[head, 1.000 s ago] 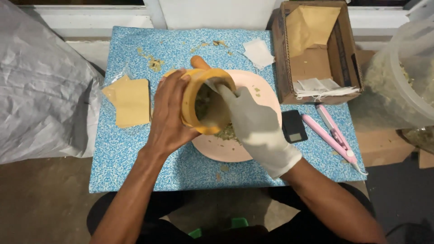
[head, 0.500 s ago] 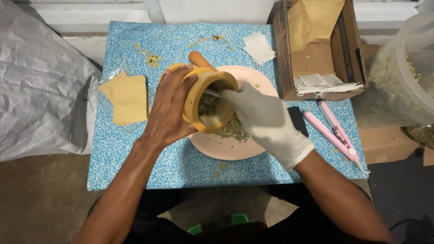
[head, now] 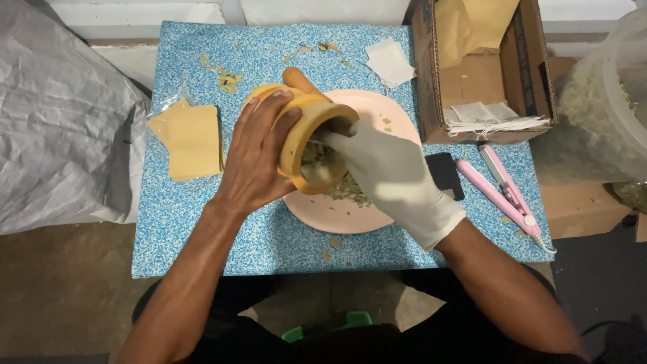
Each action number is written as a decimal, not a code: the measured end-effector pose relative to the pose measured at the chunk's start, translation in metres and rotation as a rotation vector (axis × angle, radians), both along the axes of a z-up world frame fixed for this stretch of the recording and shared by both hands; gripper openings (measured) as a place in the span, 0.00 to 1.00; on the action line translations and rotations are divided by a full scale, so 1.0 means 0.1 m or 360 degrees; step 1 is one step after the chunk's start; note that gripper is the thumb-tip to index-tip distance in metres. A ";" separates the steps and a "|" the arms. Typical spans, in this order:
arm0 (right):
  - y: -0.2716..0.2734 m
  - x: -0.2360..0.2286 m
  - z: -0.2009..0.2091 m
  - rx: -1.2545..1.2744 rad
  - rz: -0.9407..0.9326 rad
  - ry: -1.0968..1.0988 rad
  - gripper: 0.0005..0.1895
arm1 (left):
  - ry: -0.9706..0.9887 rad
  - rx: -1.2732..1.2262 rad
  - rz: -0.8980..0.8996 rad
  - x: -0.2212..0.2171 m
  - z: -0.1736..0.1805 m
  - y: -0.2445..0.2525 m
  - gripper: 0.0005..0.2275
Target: Processing dried tea leaves by scooping them into a mortar and grinding them with a pestle.
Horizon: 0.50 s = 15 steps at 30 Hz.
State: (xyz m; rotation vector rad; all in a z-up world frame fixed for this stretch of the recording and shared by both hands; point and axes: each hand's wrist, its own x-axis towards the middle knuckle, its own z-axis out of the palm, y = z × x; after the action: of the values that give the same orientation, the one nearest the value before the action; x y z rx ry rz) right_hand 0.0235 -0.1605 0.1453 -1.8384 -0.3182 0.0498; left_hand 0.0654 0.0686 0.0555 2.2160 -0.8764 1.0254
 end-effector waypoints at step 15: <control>-0.64 0.02 -0.14 -0.1180 0.0212 -0.0384 0.25 | -0.0103 0.0173 0.0095 -0.03 -0.05 -0.03 0.35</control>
State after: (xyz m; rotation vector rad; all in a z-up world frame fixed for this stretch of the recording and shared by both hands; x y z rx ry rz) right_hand 0.0259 -0.2241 0.1313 -2.5621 -0.6550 0.0407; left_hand 0.0620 0.0659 0.0504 2.3228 -0.9193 1.1068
